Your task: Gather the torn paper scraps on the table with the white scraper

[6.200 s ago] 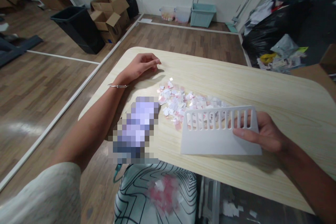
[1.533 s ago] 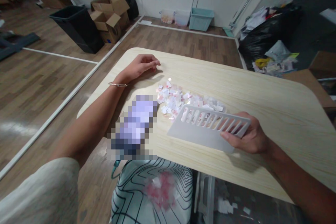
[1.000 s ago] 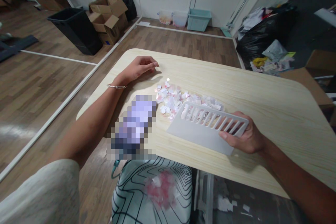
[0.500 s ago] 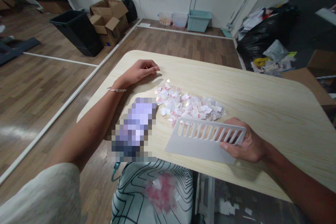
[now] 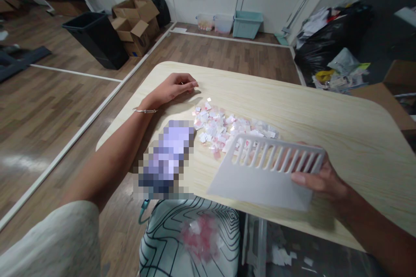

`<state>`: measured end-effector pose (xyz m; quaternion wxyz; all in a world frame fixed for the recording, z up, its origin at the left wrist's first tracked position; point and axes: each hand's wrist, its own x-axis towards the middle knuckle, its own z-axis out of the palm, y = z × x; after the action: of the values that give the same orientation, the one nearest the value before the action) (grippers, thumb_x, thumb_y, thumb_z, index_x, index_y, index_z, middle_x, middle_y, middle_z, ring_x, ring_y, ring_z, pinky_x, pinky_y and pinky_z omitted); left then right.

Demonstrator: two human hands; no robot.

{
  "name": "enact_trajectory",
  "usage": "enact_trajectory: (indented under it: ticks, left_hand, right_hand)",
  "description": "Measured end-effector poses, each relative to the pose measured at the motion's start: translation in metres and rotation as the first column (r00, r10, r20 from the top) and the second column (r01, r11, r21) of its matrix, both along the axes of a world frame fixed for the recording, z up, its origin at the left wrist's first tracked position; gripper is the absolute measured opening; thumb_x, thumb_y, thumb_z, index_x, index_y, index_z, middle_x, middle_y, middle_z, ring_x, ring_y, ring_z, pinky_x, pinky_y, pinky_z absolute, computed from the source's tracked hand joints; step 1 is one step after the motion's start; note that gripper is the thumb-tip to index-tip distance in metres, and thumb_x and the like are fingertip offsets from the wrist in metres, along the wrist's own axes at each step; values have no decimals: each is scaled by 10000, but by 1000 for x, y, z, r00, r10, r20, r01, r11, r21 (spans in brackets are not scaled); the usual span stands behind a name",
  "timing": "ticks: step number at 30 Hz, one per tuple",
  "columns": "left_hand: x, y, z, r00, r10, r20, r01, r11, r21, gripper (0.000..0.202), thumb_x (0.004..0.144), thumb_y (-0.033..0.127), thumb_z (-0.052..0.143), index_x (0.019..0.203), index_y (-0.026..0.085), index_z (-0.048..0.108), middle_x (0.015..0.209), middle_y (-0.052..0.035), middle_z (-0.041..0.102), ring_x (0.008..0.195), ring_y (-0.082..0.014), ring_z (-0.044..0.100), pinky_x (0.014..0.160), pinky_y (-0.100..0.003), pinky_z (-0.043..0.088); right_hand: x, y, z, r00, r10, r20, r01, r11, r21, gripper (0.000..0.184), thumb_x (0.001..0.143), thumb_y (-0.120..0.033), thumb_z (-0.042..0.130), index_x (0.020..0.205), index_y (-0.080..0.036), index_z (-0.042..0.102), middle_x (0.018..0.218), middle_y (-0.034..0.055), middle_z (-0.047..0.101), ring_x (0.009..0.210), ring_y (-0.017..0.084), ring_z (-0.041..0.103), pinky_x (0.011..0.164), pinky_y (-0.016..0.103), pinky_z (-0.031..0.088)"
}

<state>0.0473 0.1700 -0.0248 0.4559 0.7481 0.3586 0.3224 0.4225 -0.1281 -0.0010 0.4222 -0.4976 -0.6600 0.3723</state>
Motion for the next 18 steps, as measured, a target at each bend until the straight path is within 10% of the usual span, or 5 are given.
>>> enact_trajectory:
  ticks: [5,18]
  left_hand:
    - [-1,-1,1,1000,4,-11,-4,1000,7,278,955,453,910,930,199,799,779,-60,705,704,-174,599,618,-327,462]
    - [4,-9,13,997,19,-75,-19,1000,-3,207,1015,352,828,951,162,776,786,-36,680,716,-151,580,649,-294,438]
  right_hand:
    - [0,19,10,963,-136,-231,115,988,-104,208,775,-442,1086,760,-319,918,623,25,793,479,203,697,486,287,553]
    - [-7,19,8,971,-146,-191,124,985,-123,89,663,-298,979,746,-314,951,656,26,828,519,214,713,499,291,549]
